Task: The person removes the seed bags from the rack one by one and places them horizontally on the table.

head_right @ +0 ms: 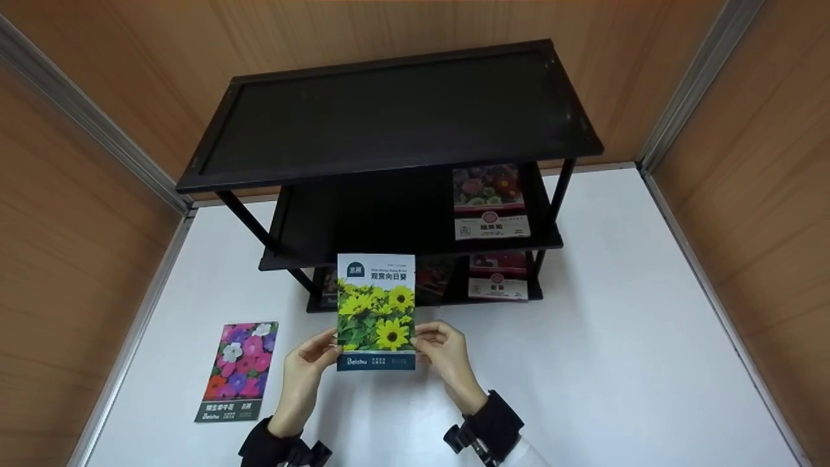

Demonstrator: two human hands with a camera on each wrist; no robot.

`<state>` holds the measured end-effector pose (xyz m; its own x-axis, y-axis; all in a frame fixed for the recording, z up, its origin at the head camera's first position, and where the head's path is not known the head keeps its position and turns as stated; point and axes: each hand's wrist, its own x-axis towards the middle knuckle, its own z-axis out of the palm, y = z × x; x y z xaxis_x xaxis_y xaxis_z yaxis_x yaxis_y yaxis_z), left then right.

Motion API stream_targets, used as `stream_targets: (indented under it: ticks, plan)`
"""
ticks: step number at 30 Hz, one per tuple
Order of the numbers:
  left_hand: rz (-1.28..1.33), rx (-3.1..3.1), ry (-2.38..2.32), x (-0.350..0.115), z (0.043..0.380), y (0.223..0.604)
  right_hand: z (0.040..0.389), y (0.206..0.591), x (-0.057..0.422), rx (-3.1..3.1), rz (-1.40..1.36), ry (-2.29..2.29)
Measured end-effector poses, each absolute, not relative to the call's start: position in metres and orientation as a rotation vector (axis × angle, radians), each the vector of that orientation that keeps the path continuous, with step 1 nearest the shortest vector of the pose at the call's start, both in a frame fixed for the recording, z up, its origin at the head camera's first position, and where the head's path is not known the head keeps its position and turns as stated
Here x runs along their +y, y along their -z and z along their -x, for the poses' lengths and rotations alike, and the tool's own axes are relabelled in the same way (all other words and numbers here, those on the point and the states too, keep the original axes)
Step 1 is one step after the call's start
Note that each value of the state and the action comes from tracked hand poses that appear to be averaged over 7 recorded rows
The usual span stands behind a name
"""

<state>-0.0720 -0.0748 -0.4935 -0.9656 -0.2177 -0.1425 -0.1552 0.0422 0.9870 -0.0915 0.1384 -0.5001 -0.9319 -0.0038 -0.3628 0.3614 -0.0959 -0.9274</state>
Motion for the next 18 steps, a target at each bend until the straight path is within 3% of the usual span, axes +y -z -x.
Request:
stream_targets:
  ticks: [18]
  plan:
    - [-0.428,-2.247,2.080,-0.082,0.065,0.508,0.083,0.514,0.131,1.926,-0.374,2.079]
